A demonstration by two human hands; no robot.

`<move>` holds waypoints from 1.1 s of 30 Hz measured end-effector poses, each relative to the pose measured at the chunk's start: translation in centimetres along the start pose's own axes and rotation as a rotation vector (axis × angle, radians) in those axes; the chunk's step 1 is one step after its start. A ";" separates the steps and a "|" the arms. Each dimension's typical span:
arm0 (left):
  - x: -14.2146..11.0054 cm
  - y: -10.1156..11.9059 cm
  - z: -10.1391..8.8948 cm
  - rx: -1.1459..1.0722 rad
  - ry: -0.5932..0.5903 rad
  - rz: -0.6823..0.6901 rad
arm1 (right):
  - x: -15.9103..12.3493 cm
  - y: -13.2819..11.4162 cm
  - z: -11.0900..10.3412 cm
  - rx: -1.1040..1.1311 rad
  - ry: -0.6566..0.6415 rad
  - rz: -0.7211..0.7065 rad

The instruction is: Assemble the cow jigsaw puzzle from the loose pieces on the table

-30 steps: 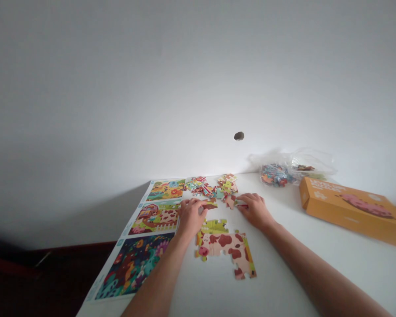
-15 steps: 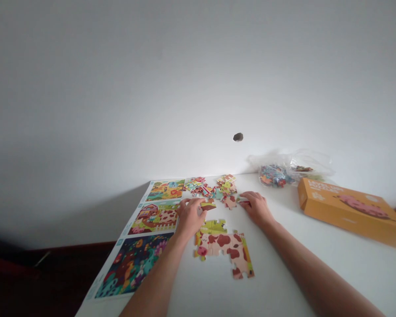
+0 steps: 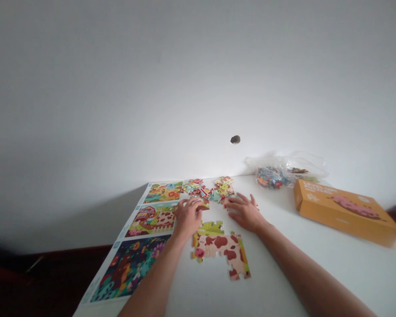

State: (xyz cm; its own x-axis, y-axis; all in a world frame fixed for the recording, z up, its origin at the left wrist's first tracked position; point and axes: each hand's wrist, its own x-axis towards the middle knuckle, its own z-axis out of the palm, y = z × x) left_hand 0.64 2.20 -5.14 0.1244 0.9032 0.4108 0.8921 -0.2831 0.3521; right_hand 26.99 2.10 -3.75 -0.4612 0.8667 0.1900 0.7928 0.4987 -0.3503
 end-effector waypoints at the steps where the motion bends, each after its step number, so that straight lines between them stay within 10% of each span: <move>1: 0.0 0.2 -0.1 -0.003 -0.016 0.012 | 0.1 -0.1 0.0 -0.008 0.022 0.009; 17: -1.5 3.0 -0.5 0.011 -0.120 0.092 | -2.5 -1.1 -0.5 -0.075 -0.052 -0.017; 33: -0.8 1.3 -0.2 -0.082 -0.085 0.189 | -0.4 -2.4 0.9 0.018 0.105 0.168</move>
State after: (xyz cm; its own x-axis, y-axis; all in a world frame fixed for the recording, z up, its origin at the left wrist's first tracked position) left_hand 1.61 1.06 -4.79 0.3255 0.8543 0.4052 0.8117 -0.4722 0.3437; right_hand 24.93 0.53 -3.85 -0.2784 0.9345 0.2216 0.8476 0.3476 -0.4009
